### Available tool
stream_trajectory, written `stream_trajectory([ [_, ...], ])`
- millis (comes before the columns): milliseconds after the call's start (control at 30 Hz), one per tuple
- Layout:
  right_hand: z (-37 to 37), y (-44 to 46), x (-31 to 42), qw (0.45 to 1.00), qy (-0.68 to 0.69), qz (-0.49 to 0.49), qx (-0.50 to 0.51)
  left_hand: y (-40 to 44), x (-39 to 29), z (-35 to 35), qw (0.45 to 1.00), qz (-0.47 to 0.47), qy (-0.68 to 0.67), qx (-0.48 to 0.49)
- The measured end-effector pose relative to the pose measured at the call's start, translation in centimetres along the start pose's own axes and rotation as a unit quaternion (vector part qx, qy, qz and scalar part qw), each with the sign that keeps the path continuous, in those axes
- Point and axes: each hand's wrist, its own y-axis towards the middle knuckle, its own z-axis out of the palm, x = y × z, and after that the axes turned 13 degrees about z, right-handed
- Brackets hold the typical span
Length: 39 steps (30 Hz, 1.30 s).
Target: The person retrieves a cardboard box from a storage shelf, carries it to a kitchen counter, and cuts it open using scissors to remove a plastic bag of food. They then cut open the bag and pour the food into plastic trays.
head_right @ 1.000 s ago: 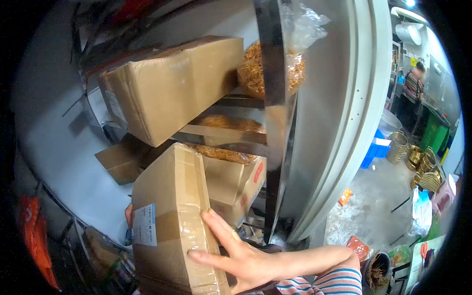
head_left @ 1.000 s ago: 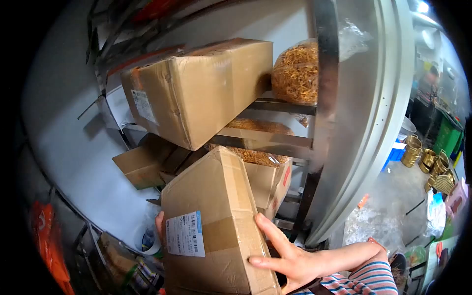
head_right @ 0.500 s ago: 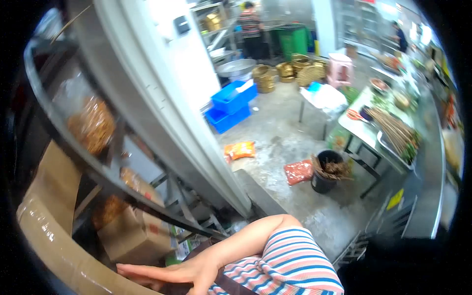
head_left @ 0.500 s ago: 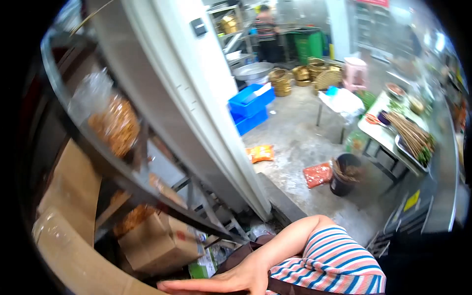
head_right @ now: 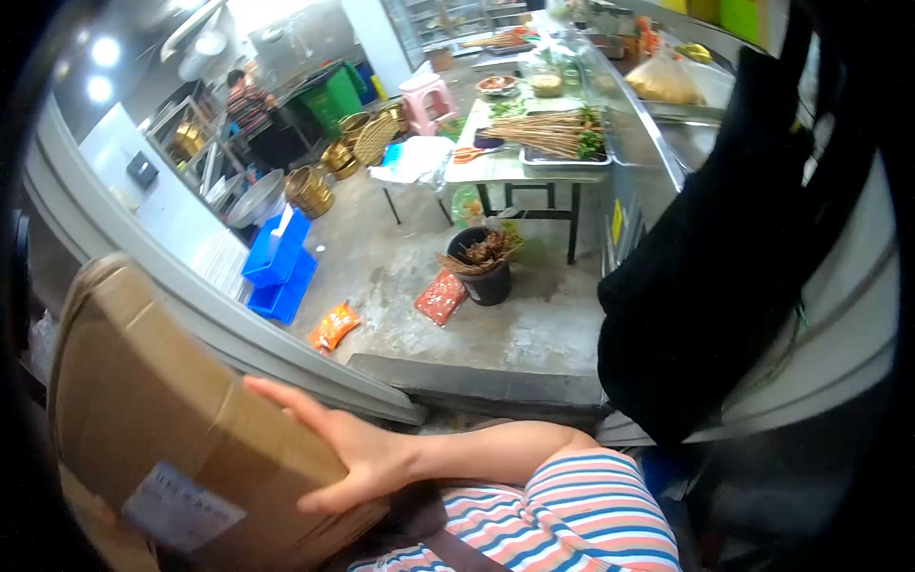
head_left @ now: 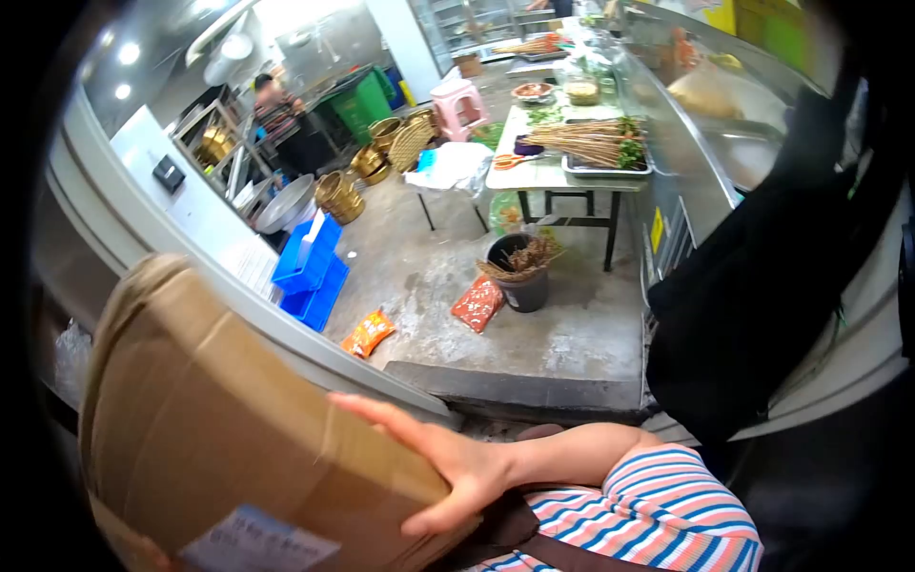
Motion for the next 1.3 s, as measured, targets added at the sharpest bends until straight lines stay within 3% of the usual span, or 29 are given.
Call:
stream_trajectory([
  [200,-4.7,-5.3,-5.8,0.965,-0.058,0.077,-0.245,-0.4,3.8,6.8,0.974,-0.115,-0.114,0.159],
  [267,-6.4,-7.1,-8.5,0.941,-0.056,0.107,-0.316,-2.0,6.0,10.0,0.938,-0.205,-0.163,0.228],
  [333,-8.8,-9.5,-12.3,0.921,-0.087,0.130,-0.357,-4.6,9.4,12.8,0.868,-0.306,-0.257,0.295],
  [400,-9.6,-11.1,-13.4,0.896,-0.063,0.168,-0.407,-8.2,14.5,13.9,0.849,-0.357,-0.258,0.291],
  [433,-9.9,-11.7,-12.3,0.883,-0.051,0.213,-0.415,-9.8,17.6,13.6,0.812,-0.423,-0.285,0.283],
  [500,-10.9,-12.8,-11.8,0.865,-0.093,0.267,-0.414,-12.5,18.3,14.8,0.784,-0.491,-0.293,0.243],
  [600,-11.6,-13.0,-10.9,0.840,-0.178,0.302,-0.415,-14.1,19.2,15.7,0.802,-0.460,-0.307,0.227],
  [800,-14.4,-11.6,-8.4,0.850,-0.192,0.284,-0.400,-12.0,19.4,16.4,0.819,-0.421,-0.320,0.221],
  [833,-15.2,-11.4,-8.4,0.850,-0.198,0.285,-0.396,-11.0,18.2,17.4,0.813,-0.427,-0.316,0.238],
  [933,-17.5,-10.8,-8.3,0.879,0.007,0.268,-0.394,-10.3,20.9,18.4,0.790,-0.471,-0.307,0.244],
  [1167,-26.7,-9.2,-12.1,0.841,-0.036,0.307,-0.445,-11.9,27.8,25.7,0.762,-0.541,-0.294,0.202],
  [1300,-33.9,-5.2,-13.3,0.814,-0.077,0.380,-0.433,-10.9,32.7,30.5,0.763,-0.567,-0.265,0.158],
])
